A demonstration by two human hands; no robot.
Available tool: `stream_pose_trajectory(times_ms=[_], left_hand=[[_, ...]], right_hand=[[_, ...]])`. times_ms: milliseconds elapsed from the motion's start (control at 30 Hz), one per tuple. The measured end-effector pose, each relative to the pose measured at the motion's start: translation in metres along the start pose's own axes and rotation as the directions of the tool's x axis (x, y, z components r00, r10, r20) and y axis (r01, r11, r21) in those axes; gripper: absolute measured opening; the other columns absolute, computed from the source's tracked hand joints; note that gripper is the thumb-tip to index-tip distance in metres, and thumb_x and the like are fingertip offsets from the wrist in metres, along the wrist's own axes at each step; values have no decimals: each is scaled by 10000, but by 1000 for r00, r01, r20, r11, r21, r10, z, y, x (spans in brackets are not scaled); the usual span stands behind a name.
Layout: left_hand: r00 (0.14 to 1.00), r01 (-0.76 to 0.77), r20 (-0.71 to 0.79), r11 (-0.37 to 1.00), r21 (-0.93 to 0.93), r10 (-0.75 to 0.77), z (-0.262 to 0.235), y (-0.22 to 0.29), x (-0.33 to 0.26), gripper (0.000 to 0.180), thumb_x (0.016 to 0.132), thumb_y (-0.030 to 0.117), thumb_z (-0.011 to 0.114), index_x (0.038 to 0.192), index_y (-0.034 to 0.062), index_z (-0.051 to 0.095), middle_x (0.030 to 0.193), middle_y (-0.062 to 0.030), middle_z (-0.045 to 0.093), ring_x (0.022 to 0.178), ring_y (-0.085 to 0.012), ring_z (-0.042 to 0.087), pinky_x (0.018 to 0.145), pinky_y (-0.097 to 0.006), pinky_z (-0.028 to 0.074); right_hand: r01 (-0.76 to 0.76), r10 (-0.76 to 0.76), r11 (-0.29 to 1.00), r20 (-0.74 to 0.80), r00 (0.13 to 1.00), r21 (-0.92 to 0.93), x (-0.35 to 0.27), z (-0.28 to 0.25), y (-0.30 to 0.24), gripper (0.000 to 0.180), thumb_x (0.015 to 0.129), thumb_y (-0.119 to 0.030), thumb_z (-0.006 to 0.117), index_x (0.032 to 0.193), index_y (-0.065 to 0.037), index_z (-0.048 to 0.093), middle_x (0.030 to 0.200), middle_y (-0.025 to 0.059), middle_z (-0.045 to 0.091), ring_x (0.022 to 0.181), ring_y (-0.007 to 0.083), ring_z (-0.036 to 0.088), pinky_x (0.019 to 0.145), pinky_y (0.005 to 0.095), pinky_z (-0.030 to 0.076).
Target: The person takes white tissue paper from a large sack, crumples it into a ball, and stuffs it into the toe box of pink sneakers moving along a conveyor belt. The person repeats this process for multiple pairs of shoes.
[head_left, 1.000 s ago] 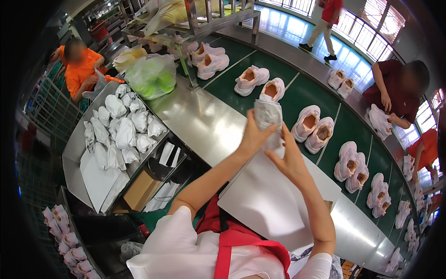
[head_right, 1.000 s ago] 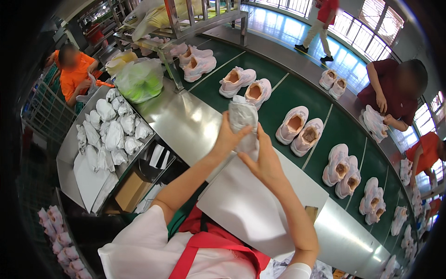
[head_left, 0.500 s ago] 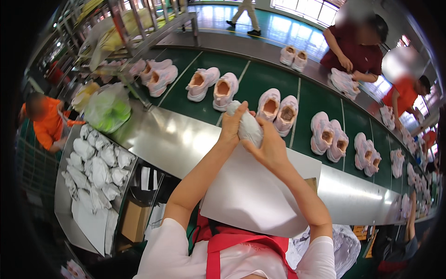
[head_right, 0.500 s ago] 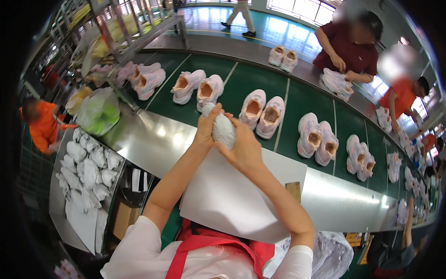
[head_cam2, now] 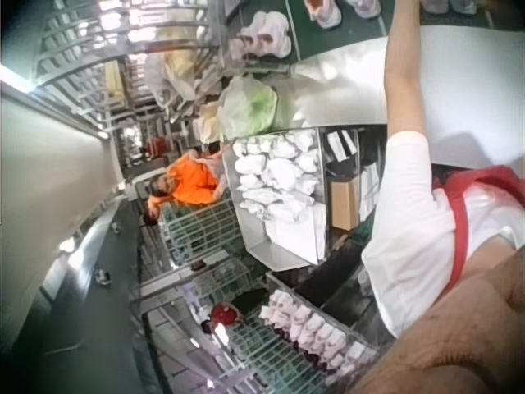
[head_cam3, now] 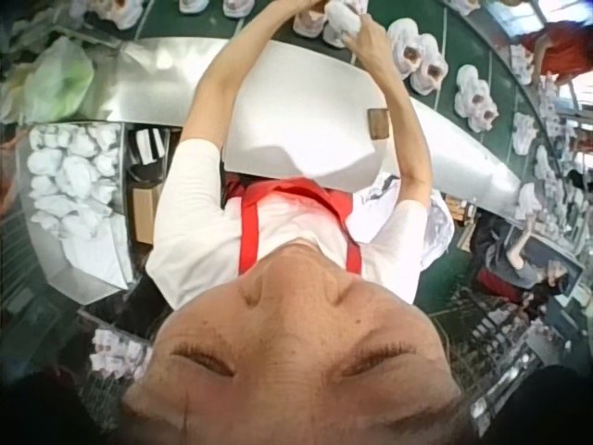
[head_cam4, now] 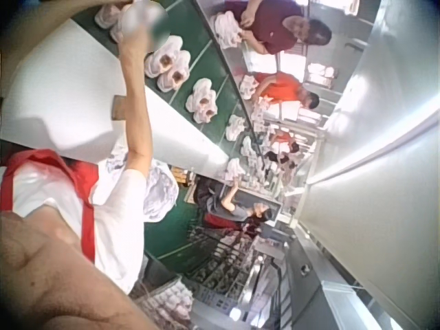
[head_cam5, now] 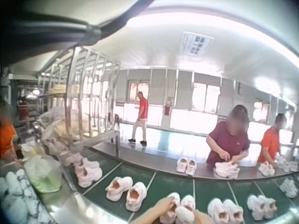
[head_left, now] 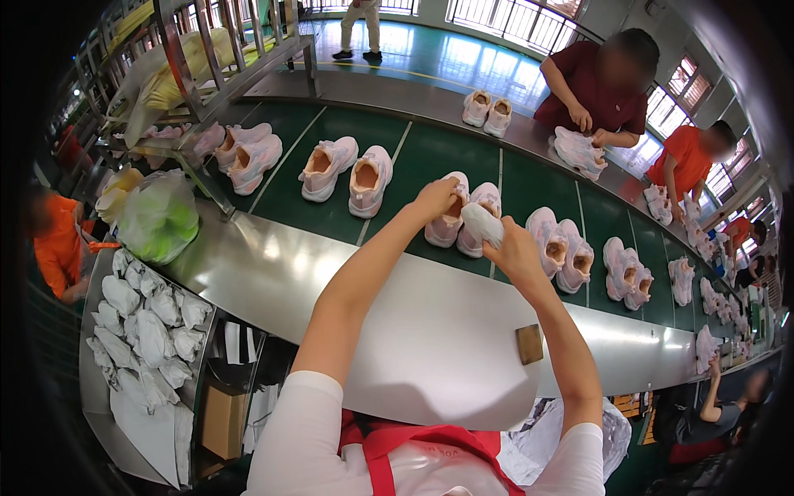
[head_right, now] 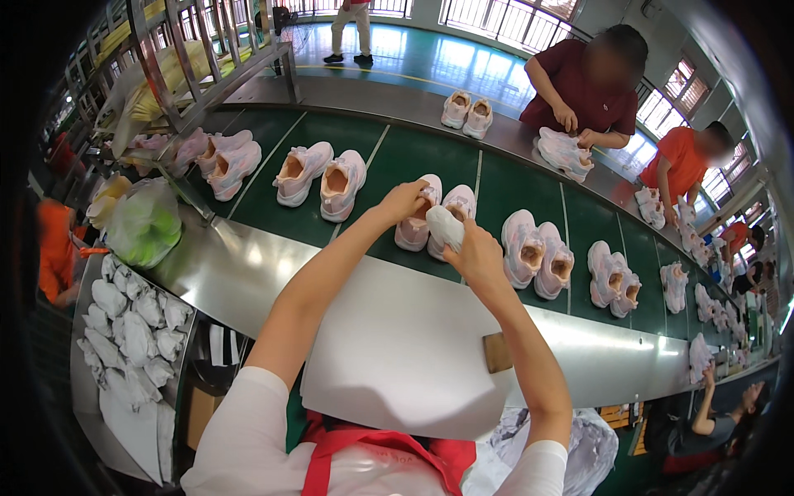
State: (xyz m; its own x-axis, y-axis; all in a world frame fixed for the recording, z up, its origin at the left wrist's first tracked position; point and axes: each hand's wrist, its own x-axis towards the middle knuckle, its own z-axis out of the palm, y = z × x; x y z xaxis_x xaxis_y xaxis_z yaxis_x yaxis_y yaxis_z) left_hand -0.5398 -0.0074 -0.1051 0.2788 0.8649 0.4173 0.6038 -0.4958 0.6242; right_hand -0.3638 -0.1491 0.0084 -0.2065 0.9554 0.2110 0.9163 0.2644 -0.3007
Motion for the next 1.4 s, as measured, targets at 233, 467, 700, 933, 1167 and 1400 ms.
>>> stream_pose_trajectory(times_ms=[233, 467, 700, 933, 1167, 1400], left_hand=[[964, -54, 264, 989, 135, 17, -7, -56, 23, 256, 776, 347, 598, 885, 127, 671, 856, -128, 659, 805, -307, 634, 688, -407, 512], [969, 139, 197, 988, 71, -151, 25, -4, 31, 290, 769, 301, 612, 876, 43, 693, 929, -178, 659, 891, -328, 630, 800, -395, 496], [972, 177, 136, 977, 117, -193, 25, 3, 44, 268, 765, 298, 638, 849, 51, 699, 903, -169, 666, 853, -324, 642, 755, -386, 512], [888, 124, 444, 992, 22, -121, 2, 49, 36, 417, 603, 240, 763, 937, 20, 643, 937, -177, 632, 865, -306, 631, 737, -401, 509], [924, 303, -295, 936, 178, -243, 81, -1, 25, 318, 691, 214, 684, 971, 88, 601, 1006, -103, 584, 925, -247, 599, 733, -357, 500], [986, -60, -149, 990, 124, 79, -66, 49, -44, 470, 655, 156, 708, 1083, 64, 537, 1042, -143, 574, 1020, -280, 547, 902, -389, 405]], right_hand=[[107, -105, 994, 156, 982, -1, 80, 56, -44, 436, 604, -352, 744, 872, -23, 643, 746, 177, 652, 684, 334, 641, 597, 404, 507], [-88, 228, 968, 671, 705, -236, 110, 61, -15, 143, 730, -134, 568, 799, -14, 605, 626, 156, 618, 577, 288, 642, 505, 372, 514], [470, -335, 756, 348, 875, -455, 133, 128, 70, 112, 727, -183, 613, 755, -83, 655, 718, 153, 650, 653, 313, 649, 527, 419, 508], [105, -113, 950, -10, 994, -294, 96, 43, 50, 540, 692, -340, 701, 1103, -57, 495, 902, 153, 626, 852, 348, 614, 669, 419, 480], [193, -244, 941, -164, 956, -277, 123, 151, 50, 310, 765, -137, 606, 991, -19, 430, 989, 195, 557, 870, 382, 577, 699, 445, 474], [377, -386, 922, -248, 889, -82, 79, 76, 46, 490, 757, -56, 627, 1213, -30, 450, 1129, 181, 536, 1013, 338, 554, 827, 373, 462]])
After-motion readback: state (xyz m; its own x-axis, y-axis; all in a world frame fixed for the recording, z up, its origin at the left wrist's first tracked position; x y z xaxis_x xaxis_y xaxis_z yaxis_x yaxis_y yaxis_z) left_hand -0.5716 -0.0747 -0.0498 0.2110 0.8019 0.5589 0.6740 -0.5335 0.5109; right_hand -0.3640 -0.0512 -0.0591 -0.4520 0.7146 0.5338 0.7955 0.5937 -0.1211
